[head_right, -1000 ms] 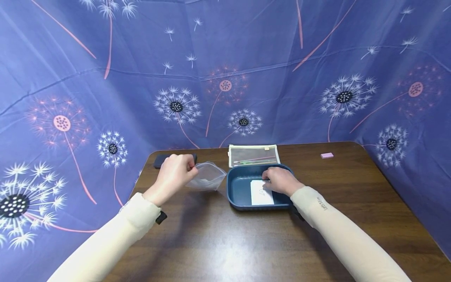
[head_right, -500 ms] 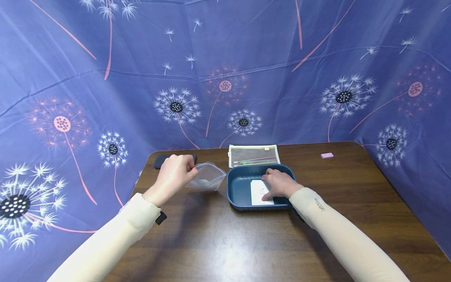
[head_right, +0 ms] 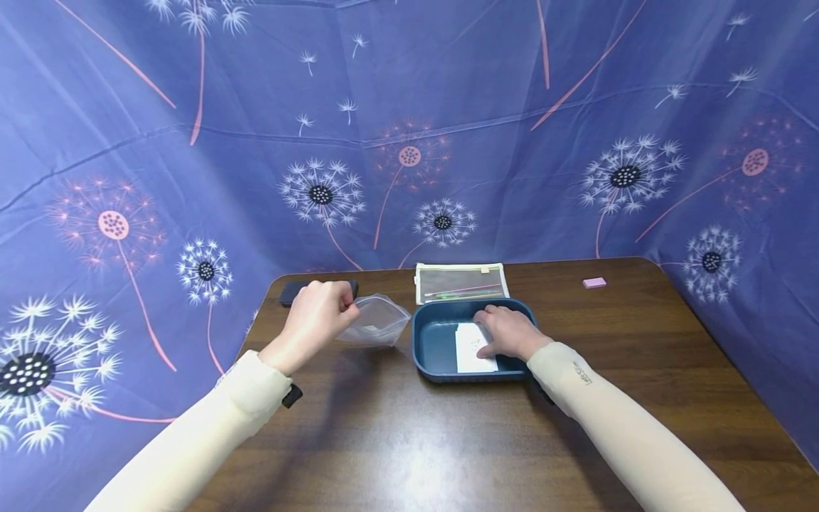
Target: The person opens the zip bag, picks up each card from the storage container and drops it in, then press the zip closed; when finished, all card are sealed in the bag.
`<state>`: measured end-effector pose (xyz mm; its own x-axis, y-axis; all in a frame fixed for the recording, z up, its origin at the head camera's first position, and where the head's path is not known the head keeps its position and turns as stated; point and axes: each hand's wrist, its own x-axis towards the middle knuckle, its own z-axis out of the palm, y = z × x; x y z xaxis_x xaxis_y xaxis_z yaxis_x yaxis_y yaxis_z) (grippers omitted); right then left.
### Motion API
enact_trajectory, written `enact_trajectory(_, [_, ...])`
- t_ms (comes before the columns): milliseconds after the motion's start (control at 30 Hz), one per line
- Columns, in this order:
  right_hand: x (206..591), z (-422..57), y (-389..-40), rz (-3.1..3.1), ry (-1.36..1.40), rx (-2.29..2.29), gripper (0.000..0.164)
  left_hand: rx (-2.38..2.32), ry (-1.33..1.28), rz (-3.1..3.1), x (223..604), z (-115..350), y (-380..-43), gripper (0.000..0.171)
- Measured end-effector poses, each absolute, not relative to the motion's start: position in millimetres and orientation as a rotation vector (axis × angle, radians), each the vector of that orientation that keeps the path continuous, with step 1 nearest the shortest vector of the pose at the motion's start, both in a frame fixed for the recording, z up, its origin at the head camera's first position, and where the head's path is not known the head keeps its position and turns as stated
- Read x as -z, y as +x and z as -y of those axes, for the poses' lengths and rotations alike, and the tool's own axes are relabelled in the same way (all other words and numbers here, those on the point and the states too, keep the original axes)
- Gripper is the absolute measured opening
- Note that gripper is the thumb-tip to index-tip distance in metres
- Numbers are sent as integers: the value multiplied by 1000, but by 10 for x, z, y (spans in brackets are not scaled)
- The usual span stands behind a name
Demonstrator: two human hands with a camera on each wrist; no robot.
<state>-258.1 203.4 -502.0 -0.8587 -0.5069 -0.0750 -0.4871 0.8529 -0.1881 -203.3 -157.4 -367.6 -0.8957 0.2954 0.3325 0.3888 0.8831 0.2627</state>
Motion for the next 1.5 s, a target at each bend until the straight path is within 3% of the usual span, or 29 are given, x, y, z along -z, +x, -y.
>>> enact_trajectory(867, [4854,-2149,-2614,-3042,-911,233,20,438,-521,2719,3679,1580,-2038,29])
enact_trajectory(1500, [4580,-2244,-2570,-2958,-869,346,5,472,-522,2741,3673,1587,-2030,32])
